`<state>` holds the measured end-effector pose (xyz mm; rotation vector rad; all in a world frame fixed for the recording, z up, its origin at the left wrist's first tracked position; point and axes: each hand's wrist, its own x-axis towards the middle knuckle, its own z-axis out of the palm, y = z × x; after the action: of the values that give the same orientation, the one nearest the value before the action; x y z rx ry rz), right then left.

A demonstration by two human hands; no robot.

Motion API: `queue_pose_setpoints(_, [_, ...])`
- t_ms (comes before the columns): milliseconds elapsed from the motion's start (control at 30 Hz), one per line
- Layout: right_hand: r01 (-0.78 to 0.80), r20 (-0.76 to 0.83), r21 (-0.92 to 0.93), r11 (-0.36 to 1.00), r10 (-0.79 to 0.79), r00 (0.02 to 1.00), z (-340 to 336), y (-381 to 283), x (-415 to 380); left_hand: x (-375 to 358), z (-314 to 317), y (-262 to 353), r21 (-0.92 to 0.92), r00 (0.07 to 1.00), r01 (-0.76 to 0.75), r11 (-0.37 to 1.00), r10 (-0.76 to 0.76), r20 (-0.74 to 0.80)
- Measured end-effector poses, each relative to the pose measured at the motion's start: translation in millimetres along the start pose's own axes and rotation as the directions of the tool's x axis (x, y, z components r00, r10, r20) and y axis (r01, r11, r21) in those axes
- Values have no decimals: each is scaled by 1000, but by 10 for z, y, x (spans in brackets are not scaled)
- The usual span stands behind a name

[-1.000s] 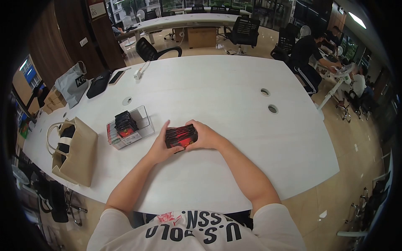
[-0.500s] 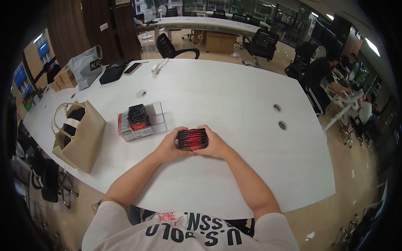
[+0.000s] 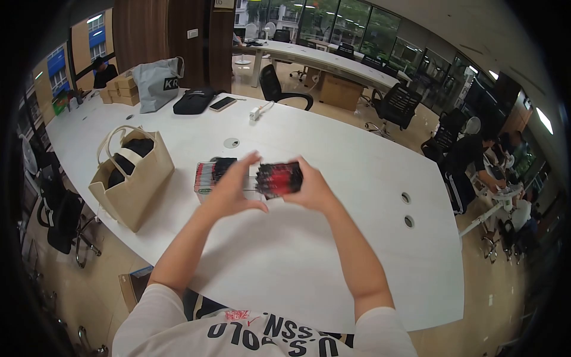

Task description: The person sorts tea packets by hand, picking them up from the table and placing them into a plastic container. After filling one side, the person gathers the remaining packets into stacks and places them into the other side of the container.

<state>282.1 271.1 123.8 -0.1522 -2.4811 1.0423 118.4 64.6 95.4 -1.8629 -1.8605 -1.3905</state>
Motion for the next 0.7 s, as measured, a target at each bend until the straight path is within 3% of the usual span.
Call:
queue_pose_setpoints(33, [-15, 63, -33, 999, 17, 998, -46, -70, 224, -17, -182, -46, 76, 997, -17, 997, 22, -70])
queue_pose_setpoints(133, [15, 240, -303, 953, 61, 969, -47, -241, 762, -245, -514, -383, 43, 968, 177, 983, -166, -189])
queue_pose_setpoints(233, [114, 336, -498, 860, 70, 939, 126, -305, 1077, -483, -648, -716, 386, 978, 193, 902, -145, -149])
queue_pose_setpoints(367, [200, 434, -649, 734, 141, 890, 374, -501, 1228, -499, -620, -820, 392, 978, 208, 896, -200, -60])
queue_pose_setpoints(567, [194, 469, -684, 703, 221, 855, 638, -529, 1366, -520, -529, -830, 401, 931, 346, 848, -362, -36])
queue_pose_setpoints(700, [223, 481, -686, 692, 202, 853, 770, -350, 1392, -538, -541, -936, 290, 935, 344, 893, -354, -21])
